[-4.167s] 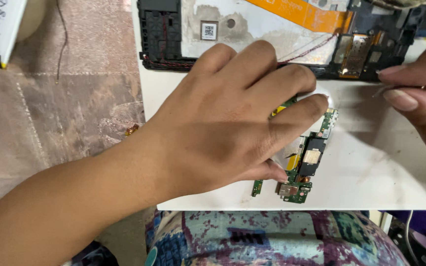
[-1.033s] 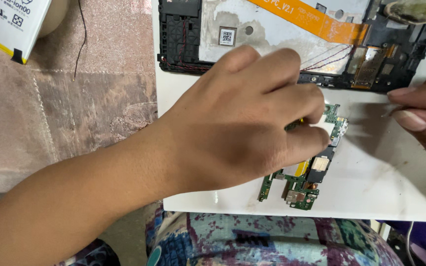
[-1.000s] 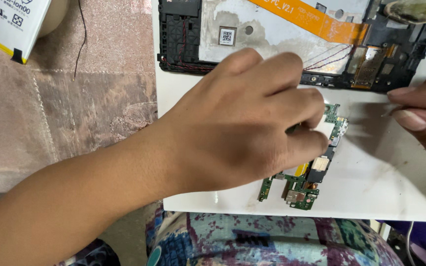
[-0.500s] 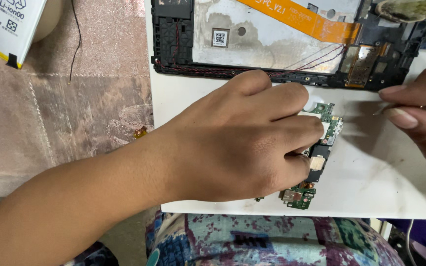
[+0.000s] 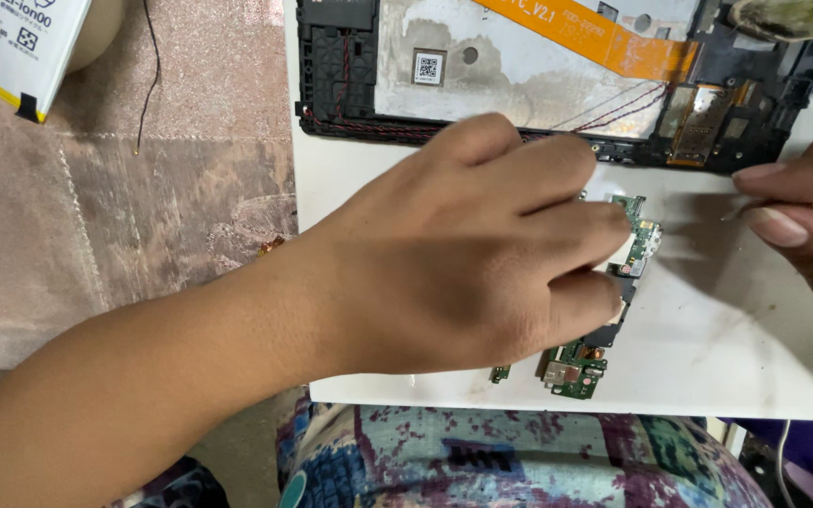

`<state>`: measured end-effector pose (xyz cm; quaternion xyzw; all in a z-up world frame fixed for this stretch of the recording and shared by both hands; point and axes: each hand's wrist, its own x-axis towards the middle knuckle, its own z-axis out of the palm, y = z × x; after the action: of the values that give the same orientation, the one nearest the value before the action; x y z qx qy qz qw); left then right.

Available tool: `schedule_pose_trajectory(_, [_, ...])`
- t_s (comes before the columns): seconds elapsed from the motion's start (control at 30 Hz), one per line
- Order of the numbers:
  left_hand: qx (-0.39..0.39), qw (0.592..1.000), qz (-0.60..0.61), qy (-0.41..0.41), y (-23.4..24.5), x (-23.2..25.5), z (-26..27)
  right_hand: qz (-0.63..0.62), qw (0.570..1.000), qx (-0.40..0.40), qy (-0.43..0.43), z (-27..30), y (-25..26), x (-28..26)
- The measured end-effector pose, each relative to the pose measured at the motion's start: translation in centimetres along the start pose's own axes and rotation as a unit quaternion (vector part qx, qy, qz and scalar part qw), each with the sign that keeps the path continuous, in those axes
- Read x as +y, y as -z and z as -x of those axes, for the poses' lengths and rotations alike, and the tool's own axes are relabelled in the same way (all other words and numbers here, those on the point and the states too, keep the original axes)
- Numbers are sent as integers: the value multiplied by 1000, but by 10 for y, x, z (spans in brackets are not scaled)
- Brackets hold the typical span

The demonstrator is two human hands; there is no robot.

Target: The person cleans a circuit board with a brush and then uses tweezers to remove a small component. They then place the circuit board into a device chassis and connect a ribbon cable.

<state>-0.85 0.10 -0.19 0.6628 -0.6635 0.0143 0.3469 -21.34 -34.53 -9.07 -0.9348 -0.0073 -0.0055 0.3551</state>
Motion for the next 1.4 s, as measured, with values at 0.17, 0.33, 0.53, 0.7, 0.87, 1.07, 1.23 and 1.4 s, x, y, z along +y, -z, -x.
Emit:
schedule_pose_trajectory(0.17, [58,996,47,47,1,-6,-2,-2,1000,-5,-3,-2,-1,0])
schedule_pose_trajectory(0.33, [76,993,54,73,7,-15,3,-1,1000,-10,-7,-2,2,-2])
schedule_pose_trajectory(0.53, [93,992,40,73,6,-12,7,-3,1000,-12,-10,-1,2,0])
schedule_pose_trajectory(0.7, [93,990,23,107,9,-8,7,-3,1000,-7,-13,-1,5,2])
schedule_pose_trajectory(0.87, [104,988,52,103,10,-9,3,-25,999,1,-37,-14,4,-11])
schedule_pose_trajectory(1.07, [99,982,73,144,15,-4,-2,18,1000,-1,-13,-44,15,-75])
schedule_pose_trajectory(1.23, [112,982,58,142,20,-2,-5,24,999,29,-9,-63,18,-121])
schedule_pose_trajectory(1.4, [120,978,70,155,21,0,-7,22,999,36,-25,-71,19,-137])
